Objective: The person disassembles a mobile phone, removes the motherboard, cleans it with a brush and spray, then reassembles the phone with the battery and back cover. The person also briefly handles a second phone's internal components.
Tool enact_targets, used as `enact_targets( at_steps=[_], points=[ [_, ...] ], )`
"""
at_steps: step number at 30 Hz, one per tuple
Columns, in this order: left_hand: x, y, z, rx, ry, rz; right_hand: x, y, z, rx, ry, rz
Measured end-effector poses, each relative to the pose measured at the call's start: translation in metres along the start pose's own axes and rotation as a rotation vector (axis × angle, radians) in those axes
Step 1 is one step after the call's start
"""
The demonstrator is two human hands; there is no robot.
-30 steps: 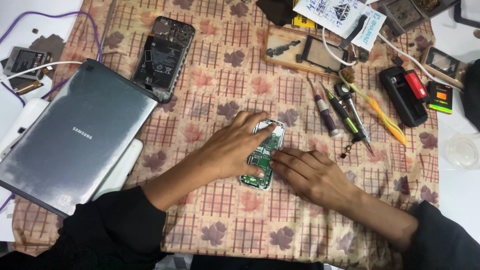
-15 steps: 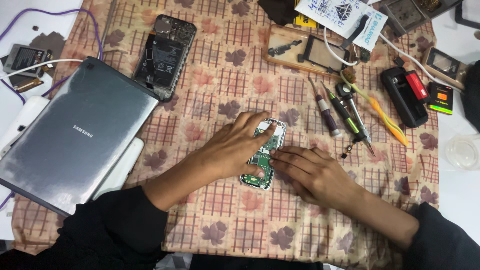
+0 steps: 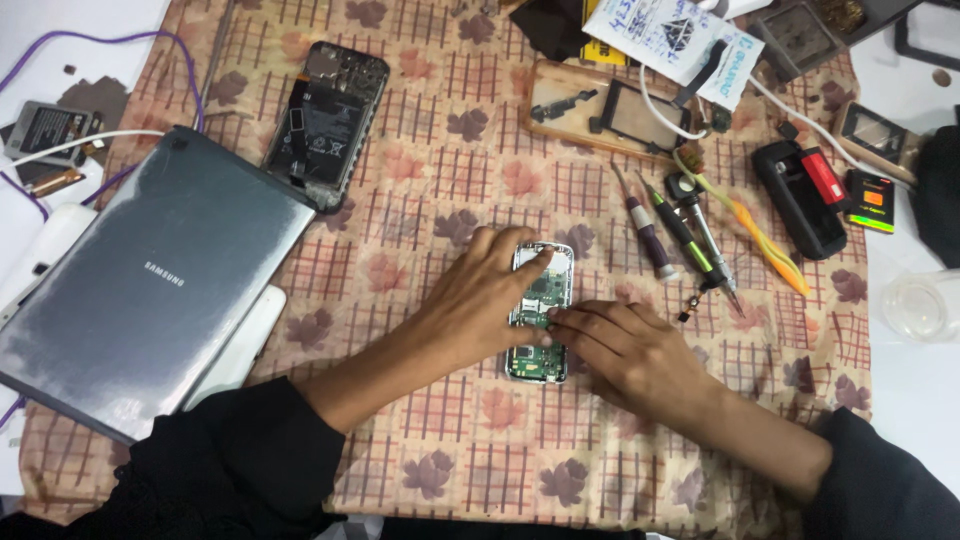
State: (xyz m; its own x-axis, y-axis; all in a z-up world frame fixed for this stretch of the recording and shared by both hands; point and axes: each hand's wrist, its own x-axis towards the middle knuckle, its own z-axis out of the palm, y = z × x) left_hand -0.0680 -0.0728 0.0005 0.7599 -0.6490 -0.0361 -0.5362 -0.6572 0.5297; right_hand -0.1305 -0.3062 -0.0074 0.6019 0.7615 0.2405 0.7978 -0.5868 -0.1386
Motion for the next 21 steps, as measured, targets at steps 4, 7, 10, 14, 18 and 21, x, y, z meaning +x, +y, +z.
enact_targets(
  at_steps=[4, 7, 10, 14, 18, 21],
  points=[
    [0.001, -0.007, -0.001, -0.028, 0.095, 0.018, -0.001, 0.002, 0.002, 0.007, 0.011, 0.009],
    [-0.001, -0.005, -0.003, 0.003, 0.094, 0.023, 0.004, 0.004, 0.001, 0.003, 0.094, -0.014],
    [0.001, -0.003, 0.001, 0.028, 0.049, -0.013, 0.000, 0.001, 0.002, 0.023, 0.088, 0.001],
    [0.001, -0.002, -0.004, 0.028, 0.037, -0.023, 0.001, 0.000, 0.002, 0.002, 0.132, -0.008],
    [-0.003, -0.002, -0.016, -0.056, -0.020, -0.138, 0.003, 0.001, 0.000, 0.000, 0.121, -0.002],
    [-0.004, -0.010, -0.034, 0.221, 0.251, -0.013, 0.004, 0.000, -0.002, 0.043, 0.084, 0.004]
  ],
)
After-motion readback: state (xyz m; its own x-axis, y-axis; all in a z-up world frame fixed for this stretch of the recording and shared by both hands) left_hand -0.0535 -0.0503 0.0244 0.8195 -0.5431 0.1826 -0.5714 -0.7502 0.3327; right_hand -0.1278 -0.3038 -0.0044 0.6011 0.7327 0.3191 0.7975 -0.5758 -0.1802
